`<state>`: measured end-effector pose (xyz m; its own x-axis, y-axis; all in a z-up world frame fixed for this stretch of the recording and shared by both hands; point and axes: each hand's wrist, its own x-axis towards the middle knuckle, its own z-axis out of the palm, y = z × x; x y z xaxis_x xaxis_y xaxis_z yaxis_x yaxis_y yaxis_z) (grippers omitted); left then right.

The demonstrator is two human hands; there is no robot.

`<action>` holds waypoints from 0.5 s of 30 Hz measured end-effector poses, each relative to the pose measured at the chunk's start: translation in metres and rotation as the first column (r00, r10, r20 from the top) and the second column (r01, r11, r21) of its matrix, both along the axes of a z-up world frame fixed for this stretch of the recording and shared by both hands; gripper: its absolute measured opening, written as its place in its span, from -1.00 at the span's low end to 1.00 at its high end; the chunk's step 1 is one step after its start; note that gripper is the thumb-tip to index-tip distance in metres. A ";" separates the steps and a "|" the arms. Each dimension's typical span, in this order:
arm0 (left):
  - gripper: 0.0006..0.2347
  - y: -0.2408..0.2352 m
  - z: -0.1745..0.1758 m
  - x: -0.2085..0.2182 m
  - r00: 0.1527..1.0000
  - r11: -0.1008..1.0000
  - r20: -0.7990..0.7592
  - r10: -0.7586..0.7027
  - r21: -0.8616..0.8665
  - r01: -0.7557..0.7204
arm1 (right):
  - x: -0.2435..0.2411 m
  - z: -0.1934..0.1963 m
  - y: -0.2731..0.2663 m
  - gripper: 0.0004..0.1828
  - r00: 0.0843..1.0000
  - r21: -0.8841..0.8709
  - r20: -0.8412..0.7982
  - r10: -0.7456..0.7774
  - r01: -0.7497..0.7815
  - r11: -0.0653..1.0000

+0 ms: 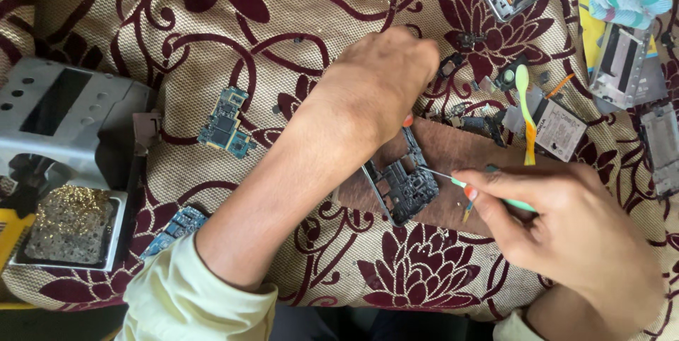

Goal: The person disassembles a mobile phone, removes the battery and internal components, and uses a screwdriver and toothbrush to clean the casing and circuit boards. The person then reassembles the phone and uses a soldering iron on the device.

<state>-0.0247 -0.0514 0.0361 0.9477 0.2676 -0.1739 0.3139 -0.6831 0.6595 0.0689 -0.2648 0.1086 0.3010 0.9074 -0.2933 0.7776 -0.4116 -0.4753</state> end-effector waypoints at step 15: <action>-0.74 0.001 0.005 0.001 0.992 0.999 -0.120 -0.025 -0.038 0.020 | -0.068 -0.051 -0.031 -0.66 0.904 0.232 0.180 -0.388 0.344 0.910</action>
